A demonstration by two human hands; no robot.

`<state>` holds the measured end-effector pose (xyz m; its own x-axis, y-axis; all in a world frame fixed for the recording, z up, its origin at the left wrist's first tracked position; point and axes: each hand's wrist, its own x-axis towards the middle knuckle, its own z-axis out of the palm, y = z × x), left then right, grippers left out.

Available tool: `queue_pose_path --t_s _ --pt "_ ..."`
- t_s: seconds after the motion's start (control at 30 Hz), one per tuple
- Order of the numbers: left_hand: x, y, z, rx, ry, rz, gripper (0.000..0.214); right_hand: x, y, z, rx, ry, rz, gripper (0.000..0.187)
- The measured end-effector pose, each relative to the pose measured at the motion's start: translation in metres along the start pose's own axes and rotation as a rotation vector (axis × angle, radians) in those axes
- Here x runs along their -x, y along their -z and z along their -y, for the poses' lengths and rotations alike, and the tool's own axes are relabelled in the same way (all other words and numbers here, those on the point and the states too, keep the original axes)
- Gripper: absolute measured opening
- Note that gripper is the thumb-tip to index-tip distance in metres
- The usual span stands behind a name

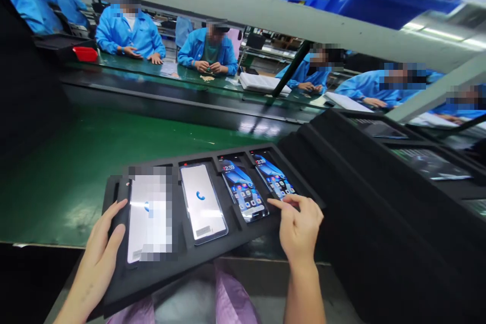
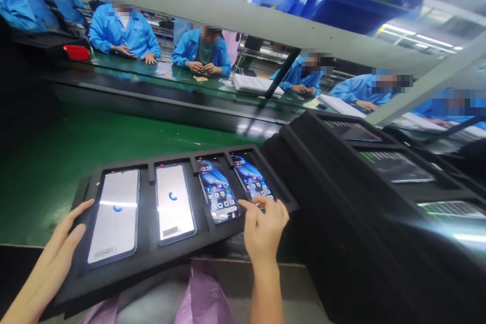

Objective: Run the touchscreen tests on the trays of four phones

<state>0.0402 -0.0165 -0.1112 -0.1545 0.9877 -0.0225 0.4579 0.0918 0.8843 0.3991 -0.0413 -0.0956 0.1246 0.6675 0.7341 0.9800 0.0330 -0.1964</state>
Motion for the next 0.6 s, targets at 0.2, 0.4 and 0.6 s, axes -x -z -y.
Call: queue_pose_path --t_s 0.2,0.4,0.6 --pt "-0.001 -0.001 -0.001 -0.029 -0.009 0.001 0.039 0.001 -0.003 -0.031 0.165 -0.233 0.040 0.044" --pt "0.004 -0.003 -0.004 -0.001 -0.059 0.002 0.041 0.004 -0.007 -0.027 0.222 -0.218 -0.045 0.042" --pt "0.020 0.005 0.006 -0.126 -0.297 0.020 0.034 0.012 -0.010 0.027 -0.064 0.132 0.027 0.034"
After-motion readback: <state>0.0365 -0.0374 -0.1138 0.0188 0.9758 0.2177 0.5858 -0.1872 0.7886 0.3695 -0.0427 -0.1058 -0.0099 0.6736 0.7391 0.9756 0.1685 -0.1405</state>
